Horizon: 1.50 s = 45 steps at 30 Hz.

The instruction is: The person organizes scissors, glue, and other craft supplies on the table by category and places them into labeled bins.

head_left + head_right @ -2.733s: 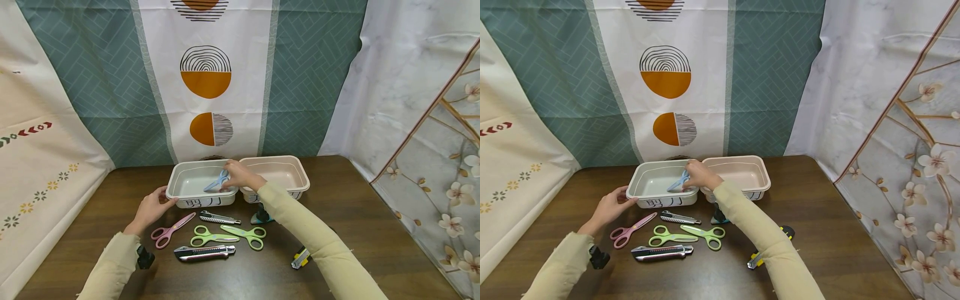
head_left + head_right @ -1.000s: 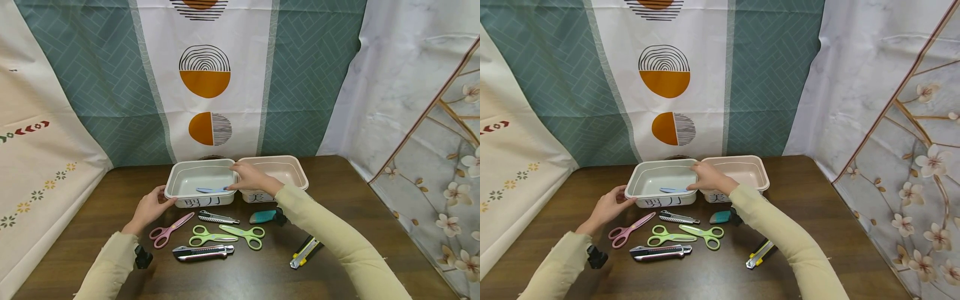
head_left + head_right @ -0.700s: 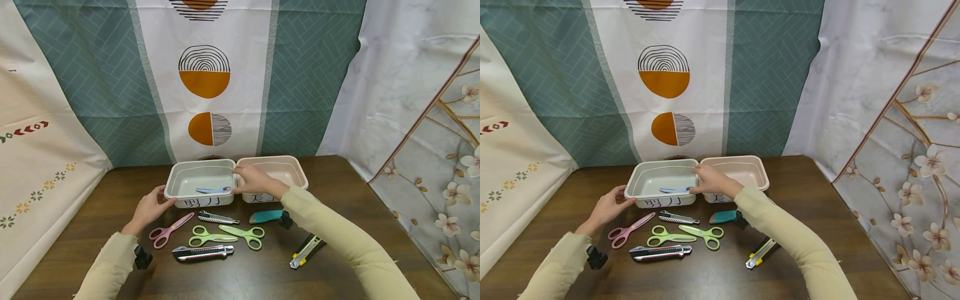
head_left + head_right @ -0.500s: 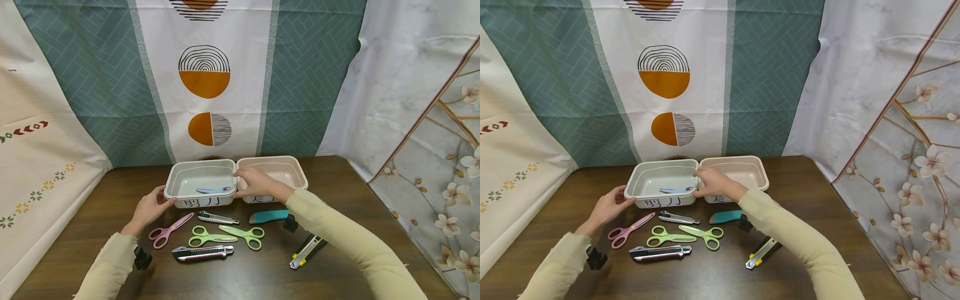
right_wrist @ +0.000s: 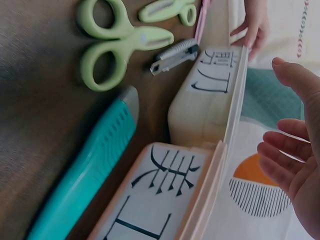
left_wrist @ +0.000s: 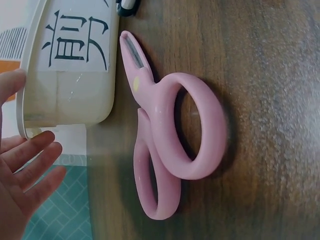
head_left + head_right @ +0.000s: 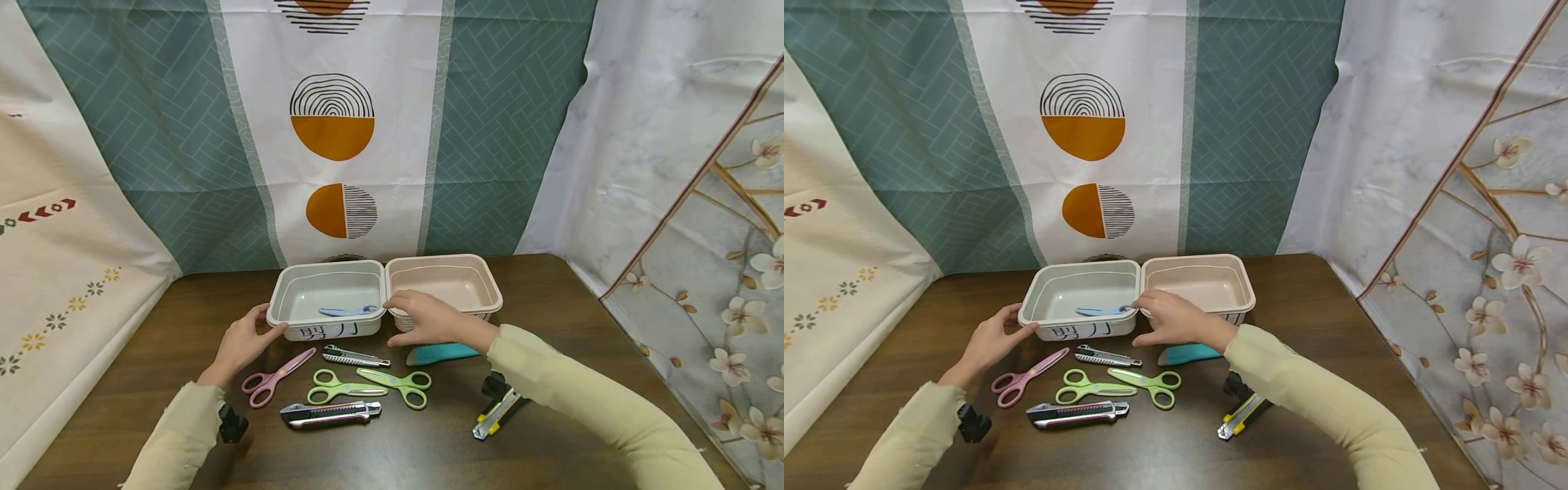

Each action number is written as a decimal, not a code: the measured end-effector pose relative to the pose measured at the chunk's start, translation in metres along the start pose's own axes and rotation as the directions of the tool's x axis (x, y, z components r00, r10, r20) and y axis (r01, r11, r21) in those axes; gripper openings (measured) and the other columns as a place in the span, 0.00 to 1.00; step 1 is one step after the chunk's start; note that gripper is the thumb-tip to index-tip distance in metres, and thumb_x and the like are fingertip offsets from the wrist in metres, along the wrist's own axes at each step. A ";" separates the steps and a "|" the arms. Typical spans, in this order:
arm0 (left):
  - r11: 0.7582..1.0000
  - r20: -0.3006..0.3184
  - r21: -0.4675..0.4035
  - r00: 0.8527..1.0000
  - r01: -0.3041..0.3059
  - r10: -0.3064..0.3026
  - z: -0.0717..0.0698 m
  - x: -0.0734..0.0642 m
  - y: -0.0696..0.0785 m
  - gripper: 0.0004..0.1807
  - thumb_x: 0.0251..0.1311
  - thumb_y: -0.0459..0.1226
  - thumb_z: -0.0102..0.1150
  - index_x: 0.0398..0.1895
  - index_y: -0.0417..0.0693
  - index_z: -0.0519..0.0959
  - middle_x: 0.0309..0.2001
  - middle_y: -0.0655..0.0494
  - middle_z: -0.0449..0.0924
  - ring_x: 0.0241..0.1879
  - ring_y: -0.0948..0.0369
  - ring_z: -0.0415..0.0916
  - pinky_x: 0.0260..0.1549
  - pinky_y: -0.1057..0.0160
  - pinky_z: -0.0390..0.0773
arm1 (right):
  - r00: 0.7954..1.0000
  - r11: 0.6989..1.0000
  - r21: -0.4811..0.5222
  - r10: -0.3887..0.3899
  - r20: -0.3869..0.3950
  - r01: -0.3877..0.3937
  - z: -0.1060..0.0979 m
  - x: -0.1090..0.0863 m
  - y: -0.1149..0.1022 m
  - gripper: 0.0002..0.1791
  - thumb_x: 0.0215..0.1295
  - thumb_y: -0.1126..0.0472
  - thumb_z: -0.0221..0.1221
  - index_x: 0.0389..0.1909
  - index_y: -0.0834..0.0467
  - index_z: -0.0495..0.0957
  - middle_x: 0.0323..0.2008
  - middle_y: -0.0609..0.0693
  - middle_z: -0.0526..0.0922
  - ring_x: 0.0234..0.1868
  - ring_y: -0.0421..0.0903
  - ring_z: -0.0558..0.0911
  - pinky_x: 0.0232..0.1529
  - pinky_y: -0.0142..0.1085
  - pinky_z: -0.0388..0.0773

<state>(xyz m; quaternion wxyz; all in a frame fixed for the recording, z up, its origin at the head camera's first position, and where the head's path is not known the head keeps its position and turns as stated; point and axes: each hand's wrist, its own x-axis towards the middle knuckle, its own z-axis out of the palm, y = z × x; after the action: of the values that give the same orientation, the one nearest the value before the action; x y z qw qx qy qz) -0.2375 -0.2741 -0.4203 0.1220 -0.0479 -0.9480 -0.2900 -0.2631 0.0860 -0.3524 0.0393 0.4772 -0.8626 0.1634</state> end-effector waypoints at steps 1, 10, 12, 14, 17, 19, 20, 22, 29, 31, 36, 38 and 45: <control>1.000 0.000 0.001 1.000 0.000 0.000 0.000 0.000 0.000 0.35 0.54 0.52 0.58 0.58 0.37 0.65 0.46 0.39 0.77 0.45 0.46 0.75 0.41 0.45 0.70 | 1.000 1.000 0.000 -0.006 0.003 0.006 0.001 -0.002 -0.001 0.33 0.50 0.45 0.64 0.52 0.63 0.72 0.49 0.52 0.75 0.49 0.44 0.74 0.50 0.37 0.70; 1.000 -0.002 0.006 1.000 0.009 -0.009 0.000 -0.001 -0.001 0.35 0.54 0.53 0.57 0.58 0.38 0.65 0.46 0.39 0.77 0.45 0.46 0.75 0.41 0.45 0.70 | 1.000 1.000 0.017 -0.020 0.022 0.020 0.010 -0.020 -0.010 0.33 0.50 0.44 0.64 0.53 0.61 0.72 0.48 0.50 0.75 0.45 0.42 0.73 0.47 0.34 0.70; 1.000 -0.004 0.004 1.000 0.010 -0.010 0.000 -0.001 -0.002 0.35 0.54 0.53 0.57 0.58 0.38 0.65 0.46 0.39 0.77 0.45 0.46 0.75 0.41 0.45 0.70 | 0.999 1.000 0.022 -0.012 0.031 0.011 0.014 -0.024 -0.010 0.34 0.50 0.43 0.63 0.53 0.60 0.72 0.48 0.49 0.75 0.47 0.41 0.73 0.48 0.34 0.70; 1.000 -0.004 0.001 1.000 0.010 -0.010 0.000 -0.001 -0.002 0.35 0.54 0.53 0.57 0.58 0.38 0.65 0.46 0.39 0.77 0.45 0.46 0.75 0.41 0.45 0.70 | 0.999 1.000 0.029 -0.008 0.037 0.007 0.018 -0.027 -0.010 0.34 0.50 0.43 0.64 0.53 0.61 0.72 0.49 0.49 0.74 0.49 0.42 0.73 0.50 0.35 0.69; 1.000 -0.003 -0.002 1.000 0.010 -0.010 0.000 0.000 -0.002 0.35 0.54 0.53 0.57 0.58 0.37 0.65 0.46 0.39 0.77 0.45 0.46 0.75 0.40 0.45 0.71 | 0.999 1.000 0.024 0.003 0.040 -0.004 0.025 -0.032 -0.010 0.34 0.49 0.43 0.64 0.53 0.60 0.72 0.50 0.49 0.73 0.52 0.43 0.72 0.53 0.35 0.68; 1.000 -0.003 -0.004 1.000 0.009 -0.009 -0.001 0.000 -0.002 0.35 0.54 0.53 0.58 0.58 0.37 0.65 0.46 0.39 0.77 0.44 0.46 0.75 0.40 0.45 0.71 | 0.999 0.999 0.027 0.015 0.045 -0.016 0.029 -0.036 -0.011 0.35 0.49 0.43 0.64 0.54 0.60 0.71 0.50 0.49 0.73 0.52 0.43 0.72 0.53 0.35 0.68; 1.000 -0.003 -0.005 1.000 0.009 -0.009 -0.001 0.000 -0.002 0.35 0.54 0.53 0.58 0.58 0.37 0.65 0.46 0.39 0.77 0.44 0.46 0.75 0.40 0.45 0.71 | 0.999 0.999 0.033 0.023 0.049 -0.024 0.031 -0.038 -0.012 0.35 0.49 0.42 0.64 0.54 0.60 0.71 0.51 0.49 0.73 0.53 0.43 0.72 0.53 0.35 0.68; 1.000 -0.004 -0.008 1.000 0.009 -0.009 -0.001 -0.001 -0.002 0.35 0.54 0.53 0.58 0.58 0.37 0.65 0.46 0.39 0.77 0.44 0.46 0.75 0.40 0.45 0.71 | 0.997 0.998 0.048 0.044 0.063 -0.047 0.034 -0.042 -0.013 0.35 0.49 0.42 0.64 0.54 0.60 0.71 0.51 0.49 0.73 0.52 0.43 0.72 0.52 0.35 0.69; 1.000 -0.004 -0.010 1.000 0.010 -0.010 0.001 0.000 -0.002 0.35 0.54 0.53 0.58 0.58 0.37 0.65 0.45 0.39 0.77 0.44 0.46 0.75 0.40 0.45 0.71 | 0.991 0.991 0.079 0.098 0.090 -0.105 0.047 -0.055 -0.016 0.36 0.47 0.43 0.65 0.53 0.61 0.71 0.49 0.49 0.75 0.50 0.44 0.74 0.49 0.36 0.71; 1.000 -0.002 -0.011 1.000 0.011 -0.011 0.001 0.000 -0.002 0.36 0.54 0.53 0.58 0.58 0.37 0.65 0.45 0.39 0.77 0.44 0.46 0.75 0.40 0.45 0.71 | 0.992 0.991 0.083 0.101 0.082 -0.107 0.051 -0.057 -0.016 0.35 0.47 0.43 0.65 0.52 0.61 0.71 0.48 0.50 0.75 0.49 0.44 0.74 0.48 0.36 0.71; 1.000 0.000 -0.016 1.000 0.010 -0.010 0.001 0.000 -0.001 0.35 0.54 0.52 0.58 0.58 0.37 0.65 0.45 0.39 0.77 0.44 0.46 0.75 0.40 0.46 0.71 | 0.995 0.993 0.066 0.096 0.040 -0.098 0.061 -0.063 -0.014 0.33 0.45 0.44 0.66 0.48 0.62 0.73 0.43 0.50 0.76 0.45 0.44 0.75 0.46 0.35 0.71; 1.000 -0.002 -0.016 1.000 0.008 -0.008 0.001 0.000 0.000 0.35 0.54 0.52 0.58 0.57 0.36 0.65 0.45 0.39 0.77 0.44 0.47 0.75 0.40 0.46 0.71 | 0.994 0.993 0.057 0.103 0.036 -0.105 0.065 -0.065 -0.013 0.32 0.45 0.44 0.66 0.46 0.62 0.74 0.42 0.50 0.76 0.43 0.43 0.75 0.45 0.34 0.72; 1.000 -0.008 -0.010 1.000 0.011 -0.011 0.001 0.000 0.000 0.35 0.54 0.52 0.58 0.57 0.37 0.66 0.45 0.39 0.77 0.44 0.46 0.75 0.40 0.46 0.71 | 0.990 0.990 0.030 0.136 0.047 -0.137 0.074 -0.073 -0.013 0.33 0.43 0.42 0.67 0.46 0.60 0.73 0.42 0.48 0.74 0.47 0.44 0.73 0.48 0.35 0.70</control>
<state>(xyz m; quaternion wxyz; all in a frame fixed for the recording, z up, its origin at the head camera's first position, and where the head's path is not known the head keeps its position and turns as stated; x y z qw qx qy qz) -0.2380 -0.2733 -0.4208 0.1240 -0.0421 -0.9464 -0.2954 -0.2059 0.1153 -0.4357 0.0009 0.4211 -0.8910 0.1694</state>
